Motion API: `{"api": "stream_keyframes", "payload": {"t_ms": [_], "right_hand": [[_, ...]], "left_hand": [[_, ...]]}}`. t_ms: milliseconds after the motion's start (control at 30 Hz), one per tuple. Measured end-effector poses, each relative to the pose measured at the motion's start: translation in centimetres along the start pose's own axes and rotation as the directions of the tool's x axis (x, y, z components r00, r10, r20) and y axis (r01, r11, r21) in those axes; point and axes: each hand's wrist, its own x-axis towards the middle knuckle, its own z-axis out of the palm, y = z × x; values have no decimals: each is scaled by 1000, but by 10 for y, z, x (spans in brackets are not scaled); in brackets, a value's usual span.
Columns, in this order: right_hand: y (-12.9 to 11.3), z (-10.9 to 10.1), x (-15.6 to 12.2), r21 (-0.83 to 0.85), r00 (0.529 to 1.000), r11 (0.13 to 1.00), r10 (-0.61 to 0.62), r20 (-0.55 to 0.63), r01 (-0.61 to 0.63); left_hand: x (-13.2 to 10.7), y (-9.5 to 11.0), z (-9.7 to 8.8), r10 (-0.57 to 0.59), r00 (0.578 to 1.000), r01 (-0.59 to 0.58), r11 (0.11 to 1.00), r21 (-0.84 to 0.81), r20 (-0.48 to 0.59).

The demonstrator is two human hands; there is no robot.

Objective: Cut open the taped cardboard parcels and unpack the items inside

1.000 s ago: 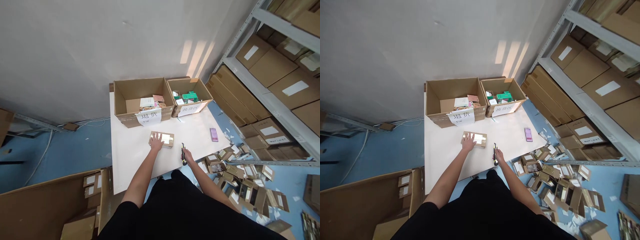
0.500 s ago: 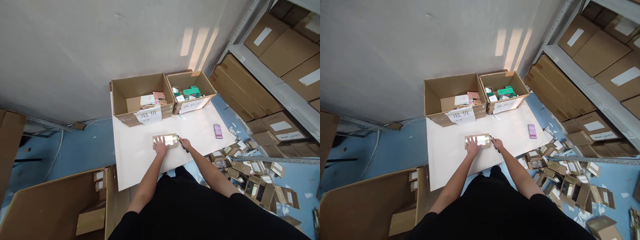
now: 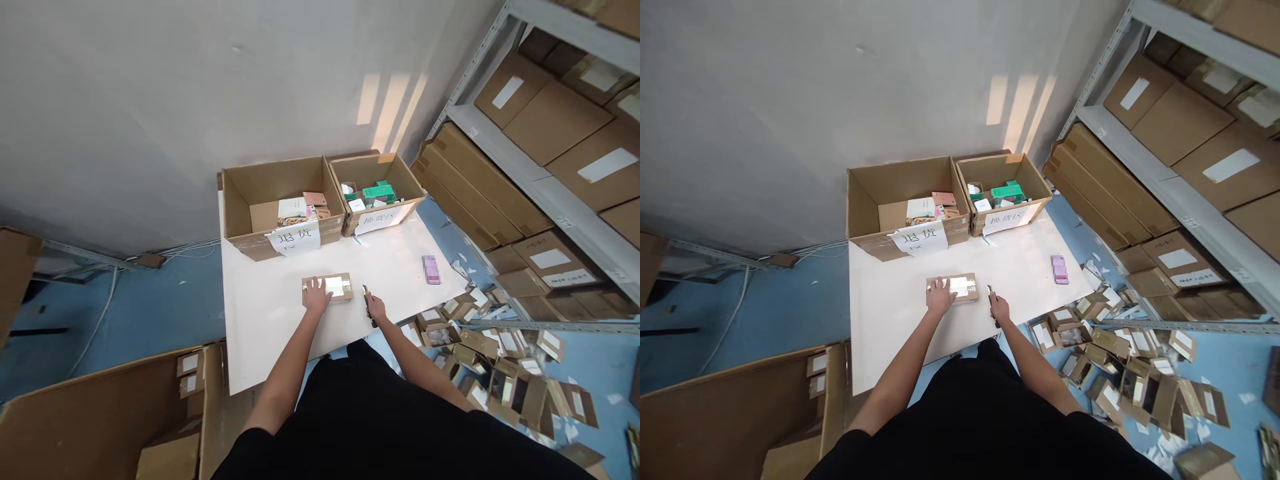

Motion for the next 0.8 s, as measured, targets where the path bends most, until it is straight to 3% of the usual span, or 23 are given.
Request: {"api": "stream_keyframes", "payload": {"t_ms": [67,133,233,300,400,500,600,700,800], "right_hand": [[2,16,-4,167,998,984,65,-18,-61],[0,37,-6,268,994,958,99,39,-106],[-12,63,0,243,987,956,154,49,-162],[-30,73,13,144,985,975,174,-3,-172],[-71,74,40,-28,989,989,141,-36,-142],[-115,66,63,-173,998,984,43,-54,-52],[-137,55,70,-252,995,965,-88,-51,73],[-122,46,57,-250,987,965,-111,-118,79],[-76,48,27,-303,985,953,-73,-156,22]], "left_hand": [[5,-11,-10,40,998,-41,999,-33,-41],[6,-23,-16,80,994,-83,995,-52,-68],[-4,-34,-13,83,994,-87,995,-49,-72],[-18,-37,-8,-15,996,11,999,-44,-88],[-44,-35,1,-156,987,154,986,-59,-38],[-63,-31,4,-66,992,78,991,-110,108],[-59,-29,-1,10,992,7,991,-136,123],[-34,-29,-12,66,995,-55,989,-138,78],[-3,-28,-23,176,983,-166,975,-150,54]]}}
